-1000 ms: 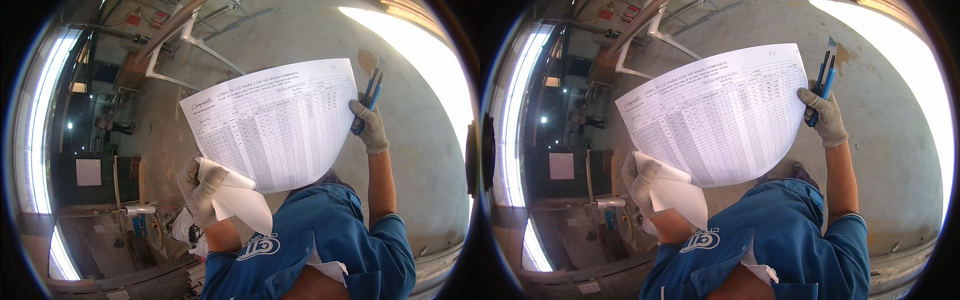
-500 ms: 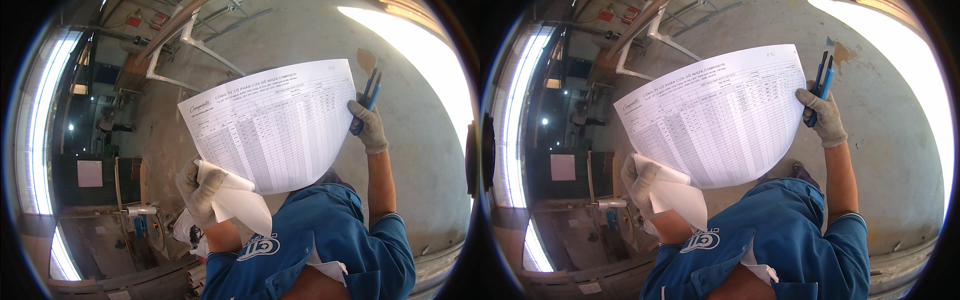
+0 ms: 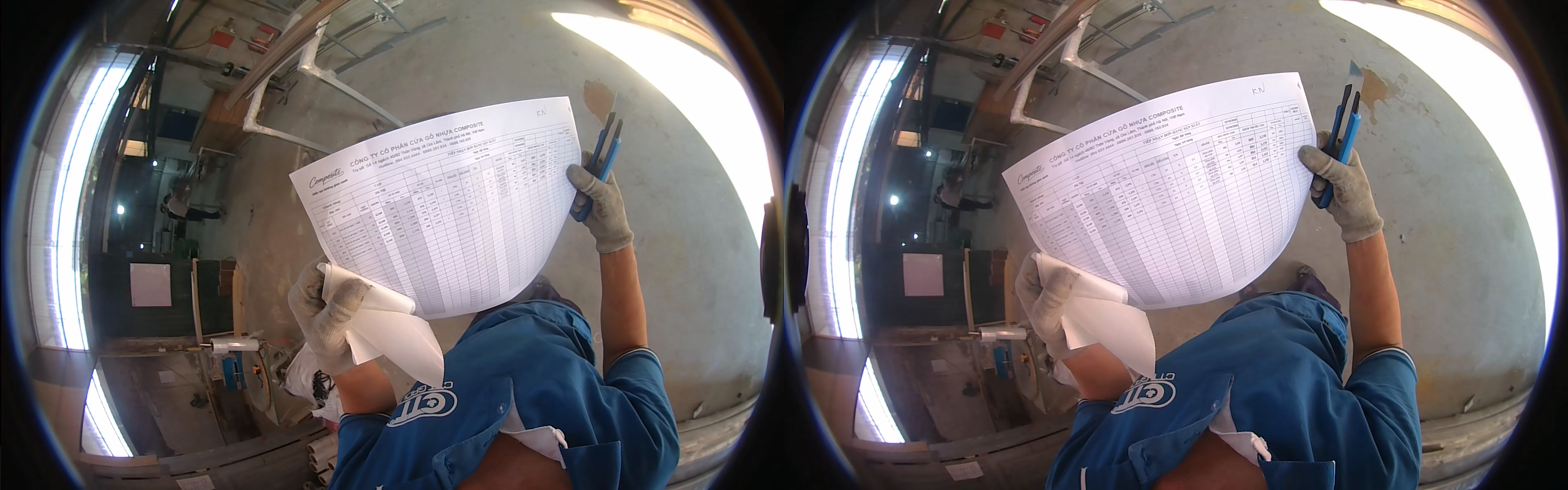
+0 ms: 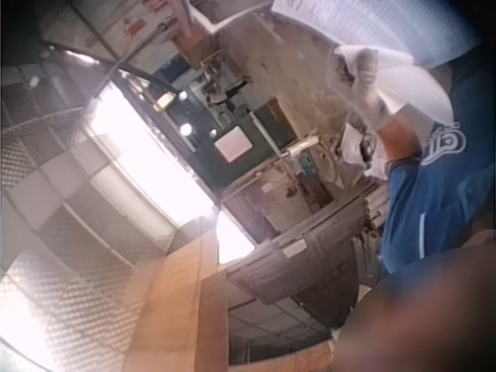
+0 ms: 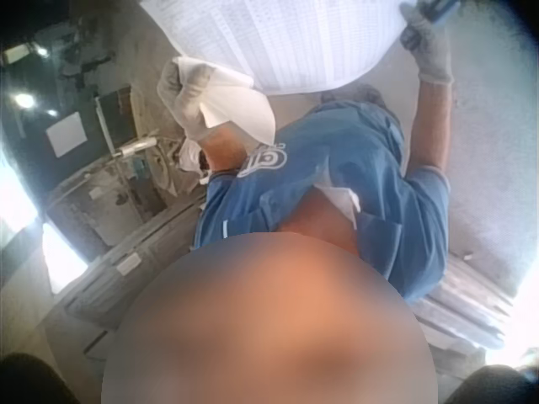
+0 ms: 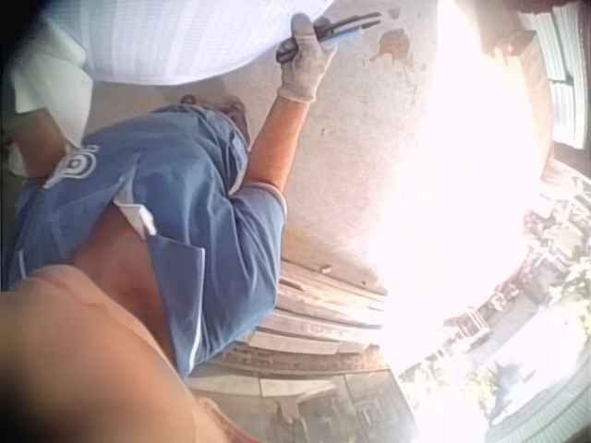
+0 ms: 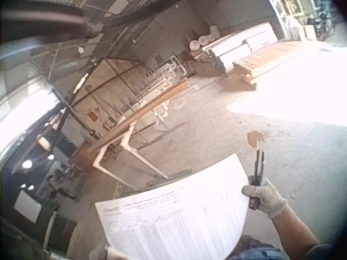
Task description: The person retrieves wrapped wooden planks from a stack, places them on a metal rack, and uses a utility knife to cut and remove the plastic wrapping. The person then reviews a document and uses a tape measure on a white trim piece at a miter saw station.
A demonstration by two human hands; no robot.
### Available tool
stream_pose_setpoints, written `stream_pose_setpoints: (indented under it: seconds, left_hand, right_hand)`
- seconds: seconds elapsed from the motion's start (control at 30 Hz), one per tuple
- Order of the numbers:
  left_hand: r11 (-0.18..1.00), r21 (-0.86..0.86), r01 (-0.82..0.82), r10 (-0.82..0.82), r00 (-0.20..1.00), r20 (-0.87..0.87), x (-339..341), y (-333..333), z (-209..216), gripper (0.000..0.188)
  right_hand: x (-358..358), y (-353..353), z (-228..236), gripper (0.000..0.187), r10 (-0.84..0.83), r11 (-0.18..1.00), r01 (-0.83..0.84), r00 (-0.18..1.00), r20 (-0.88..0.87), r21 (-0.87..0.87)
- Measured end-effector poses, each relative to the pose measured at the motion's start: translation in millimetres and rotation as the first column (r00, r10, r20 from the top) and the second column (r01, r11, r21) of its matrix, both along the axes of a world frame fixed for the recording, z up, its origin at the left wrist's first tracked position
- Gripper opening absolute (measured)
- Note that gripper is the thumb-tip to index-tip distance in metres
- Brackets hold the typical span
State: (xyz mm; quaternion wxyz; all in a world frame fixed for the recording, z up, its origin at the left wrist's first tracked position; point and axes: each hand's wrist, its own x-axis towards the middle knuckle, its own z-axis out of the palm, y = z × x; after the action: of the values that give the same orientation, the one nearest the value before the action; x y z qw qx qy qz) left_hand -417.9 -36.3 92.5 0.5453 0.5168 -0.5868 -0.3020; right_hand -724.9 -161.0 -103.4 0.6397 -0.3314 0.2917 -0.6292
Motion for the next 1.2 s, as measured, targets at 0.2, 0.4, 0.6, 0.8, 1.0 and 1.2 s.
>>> stream_pose_setpoints:
  seconds: [0.2, 0.4, 0.6, 0.8, 1.0, 1.2]
  left_hand:
    - [1.000, -0.001, -0.018, 0.018, 1.000, 0.025, 2, 3, 1, 0.020]
    - [0.999, -0.024, -0.041, 0.042, 0.999, 0.035, 2, 6, -2, 0.019]
    - [0.995, 0.055, -0.088, 0.087, 0.996, 0.023, 6, 4, -7, 0.018]
    - [0.991, 0.118, -0.060, 0.065, 0.997, -0.045, 27, -27, -52, 0.022]
    - [0.921, 0.232, 0.314, 0.016, 0.564, -0.826, 68, -51, -120, 0.070]
    - [0.900, 0.100, 0.424, -0.078, 0.383, -0.921, 75, -57, -150, 0.060]
  right_hand:
    - [0, 2, 4, 0.021, 0.002, 1.000, -0.002, 1.000, -0.002, -0.026]
    - [-1, 3, 3, 0.022, 0.001, 0.999, -0.001, 1.000, 0.002, -0.032]
    - [3, 2, 6, 0.023, 0.022, 0.999, -0.022, 1.000, -0.006, -0.044]
    - [-3, 5, 7, 0.023, 0.017, 0.998, -0.014, 0.999, -0.046, 0.061]
    - [7, -1, -9, 0.023, -0.007, 0.982, 0.035, 0.988, -0.152, 0.185]
    - [11, -9, -33, 0.021, 0.006, 0.977, 0.032, 0.984, -0.180, 0.209]
